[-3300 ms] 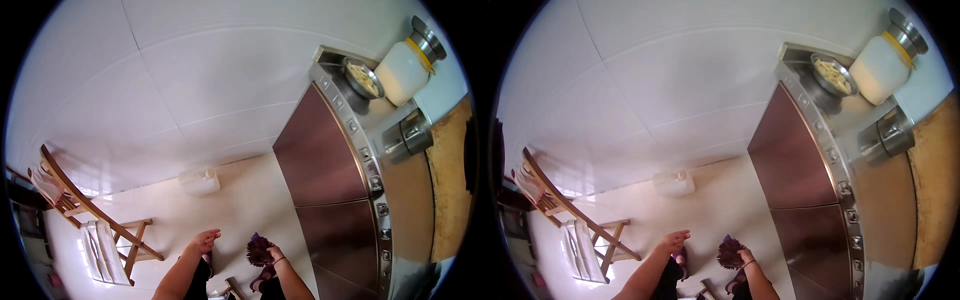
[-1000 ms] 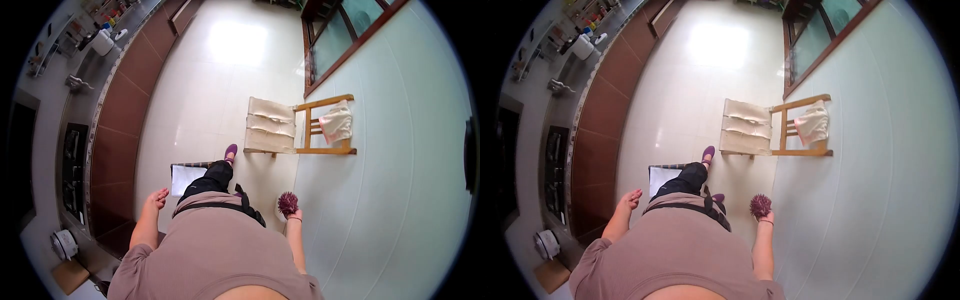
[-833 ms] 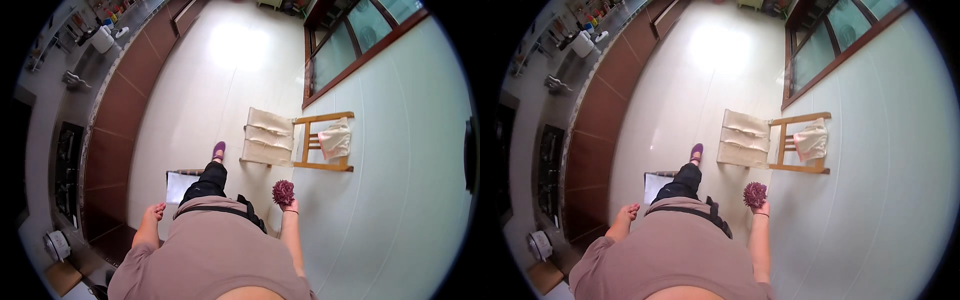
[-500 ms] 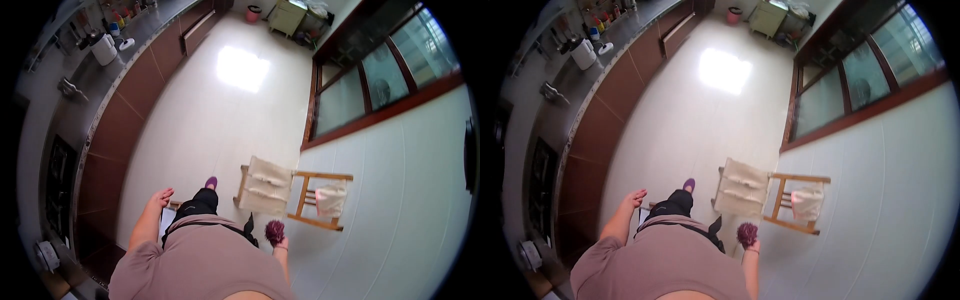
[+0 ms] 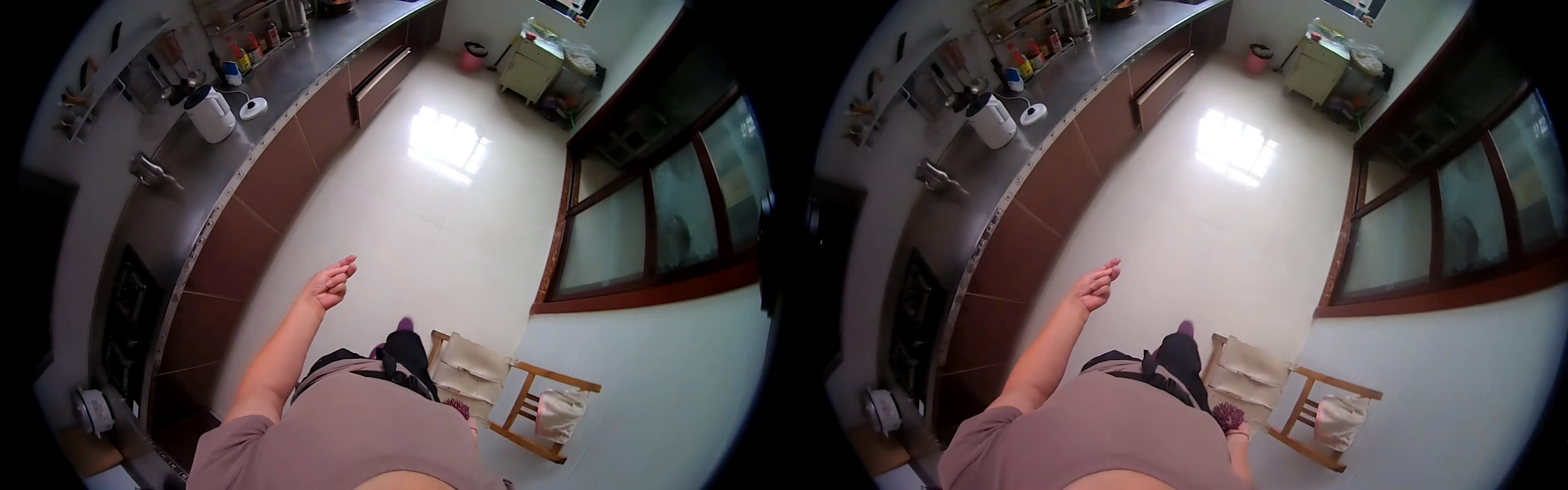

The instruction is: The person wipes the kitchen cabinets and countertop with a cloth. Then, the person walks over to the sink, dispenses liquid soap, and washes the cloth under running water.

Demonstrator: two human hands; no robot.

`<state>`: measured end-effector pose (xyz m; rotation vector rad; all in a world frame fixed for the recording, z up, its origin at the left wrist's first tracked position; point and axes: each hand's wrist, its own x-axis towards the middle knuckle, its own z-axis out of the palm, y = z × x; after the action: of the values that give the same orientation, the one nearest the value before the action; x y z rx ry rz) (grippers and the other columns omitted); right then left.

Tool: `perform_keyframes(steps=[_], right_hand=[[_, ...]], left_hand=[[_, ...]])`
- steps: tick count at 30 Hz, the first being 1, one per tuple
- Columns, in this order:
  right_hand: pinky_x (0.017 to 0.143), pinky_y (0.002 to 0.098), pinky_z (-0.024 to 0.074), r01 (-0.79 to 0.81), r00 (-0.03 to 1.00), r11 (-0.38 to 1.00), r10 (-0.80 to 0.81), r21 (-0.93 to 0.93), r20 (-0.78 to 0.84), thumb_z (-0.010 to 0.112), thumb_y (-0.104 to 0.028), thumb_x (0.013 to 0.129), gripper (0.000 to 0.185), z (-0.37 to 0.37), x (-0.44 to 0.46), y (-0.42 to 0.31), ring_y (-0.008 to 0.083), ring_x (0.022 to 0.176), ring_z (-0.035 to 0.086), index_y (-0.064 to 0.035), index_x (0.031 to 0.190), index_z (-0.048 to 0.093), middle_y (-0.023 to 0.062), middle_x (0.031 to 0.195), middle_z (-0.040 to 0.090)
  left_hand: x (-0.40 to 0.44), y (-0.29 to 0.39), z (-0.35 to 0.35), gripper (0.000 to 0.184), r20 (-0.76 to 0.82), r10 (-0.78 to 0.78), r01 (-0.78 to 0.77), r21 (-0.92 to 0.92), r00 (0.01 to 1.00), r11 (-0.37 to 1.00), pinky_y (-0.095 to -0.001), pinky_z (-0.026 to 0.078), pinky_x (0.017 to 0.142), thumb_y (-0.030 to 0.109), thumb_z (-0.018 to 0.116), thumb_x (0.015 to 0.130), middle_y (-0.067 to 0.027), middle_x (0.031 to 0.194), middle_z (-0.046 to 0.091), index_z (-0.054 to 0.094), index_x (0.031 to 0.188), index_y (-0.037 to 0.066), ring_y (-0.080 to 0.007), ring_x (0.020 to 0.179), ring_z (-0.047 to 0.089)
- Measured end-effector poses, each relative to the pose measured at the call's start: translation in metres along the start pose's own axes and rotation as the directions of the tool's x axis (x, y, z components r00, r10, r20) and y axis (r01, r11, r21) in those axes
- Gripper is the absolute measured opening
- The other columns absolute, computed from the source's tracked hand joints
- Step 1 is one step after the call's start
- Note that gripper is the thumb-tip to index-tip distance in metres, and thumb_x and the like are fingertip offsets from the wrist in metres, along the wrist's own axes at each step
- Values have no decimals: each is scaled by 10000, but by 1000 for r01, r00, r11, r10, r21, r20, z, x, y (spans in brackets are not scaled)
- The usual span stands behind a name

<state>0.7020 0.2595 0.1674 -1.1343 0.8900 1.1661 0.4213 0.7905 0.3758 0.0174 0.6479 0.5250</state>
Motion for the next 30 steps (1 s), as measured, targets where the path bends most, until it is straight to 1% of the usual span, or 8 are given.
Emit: perform_keyframes(steps=[5, 6, 7, 11, 15, 19, 24, 30], right_hand=[[824, 456, 499, -26, 994, 998, 31, -54, 109, 407, -181, 838, 309, 71, 91, -59, 299, 925, 612, -52, 997, 637, 137, 1038, 627], [818, 455, 502, -29, 991, 998, 37, -62, 132, 410, -183, 839, 305, 84, 109, -73, 296, 918, 615, -57, 993, 640, 135, 1033, 630], [812, 453, 506, -37, 989, 997, 47, -70, 142, 413, -185, 839, 301, 98, 127, -88, 293, 910, 619, -61, 988, 643, 132, 1028, 633], [903, 500, 450, 68, 998, 996, -67, -62, 9, 342, -171, 867, 352, 243, 126, -168, 319, 1013, 575, -44, 1081, 592, 152, 1085, 605], [971, 532, 379, 13, 961, 999, -1, -41, 275, 334, -77, 819, 407, 397, 144, -244, 352, 1130, 490, 3, 1181, 501, 190, 1210, 520], [948, 517, 410, 94, 968, 935, -6, -341, 250, 376, -23, 742, 419, 543, 192, -306, 356, 1070, 531, 17, 1135, 516, 195, 1144, 557], [839, 513, 495, 150, 894, 931, 16, -332, 448, 377, 65, 680, 478, 719, 220, -337, 356, 1007, 569, -9, 1134, 506, 184, 1100, 574], [834, 519, 501, 109, 916, 952, 15, -285, 401, 377, 25, 649, 516, 796, 222, -342, 354, 1007, 571, -28, 1145, 511, 186, 1116, 567]], left_hand=[[49, 55, 63, 226, 154, 114, -105, -66, 981, 992, -137, 237, 322, 37, 403, 915, -90, 931, 596, 473, 1130, 29, 1, 377, 301], [66, 72, 66, 231, 323, 117, -96, -79, 939, 992, -140, 340, 375, 49, 413, 916, -96, 938, 596, 476, 1136, 15, -21, 446, 386], [78, 83, 79, 231, 303, 115, -92, -88, 946, 992, -140, 340, 375, 49, 413, 916, -96, 938, 596, 476, 1136, 15, -21, 446, 386], [114, 132, 149, 275, 282, 265, -218, -188, 922, 958, -226, 502, 631, 99, 414, 929, -134, 977, 588, 462, 1167, -30, -133, 707, 555], [140, 180, 196, 378, 361, 357, -292, -224, 862, 930, -365, 480, 888, 200, 362, 956, -228, 1176, 507, 414, 1210, -74, -289, 1015, 561], [171, 218, 211, 419, 283, 443, -353, -317, 851, 880, -390, 452, 930, 235, 355, 957, -264, 1245, 447, 396, 1220, -88, -328, 1112, 509], [240, 291, 212, 387, 176, 494, -441, -269, 851, 856, -363, 457, 927, 219, 386, 944, -239, 1231, 470, 434, 1186, -78, -276, 1115, 513], [354, 379, 226, 195, 66, 427, -396, -268, 902, 878, -292, 541, 787, 92, 494, 898, -175, 1067, 583, 546, 1037, -35, -201, 913, 620]])
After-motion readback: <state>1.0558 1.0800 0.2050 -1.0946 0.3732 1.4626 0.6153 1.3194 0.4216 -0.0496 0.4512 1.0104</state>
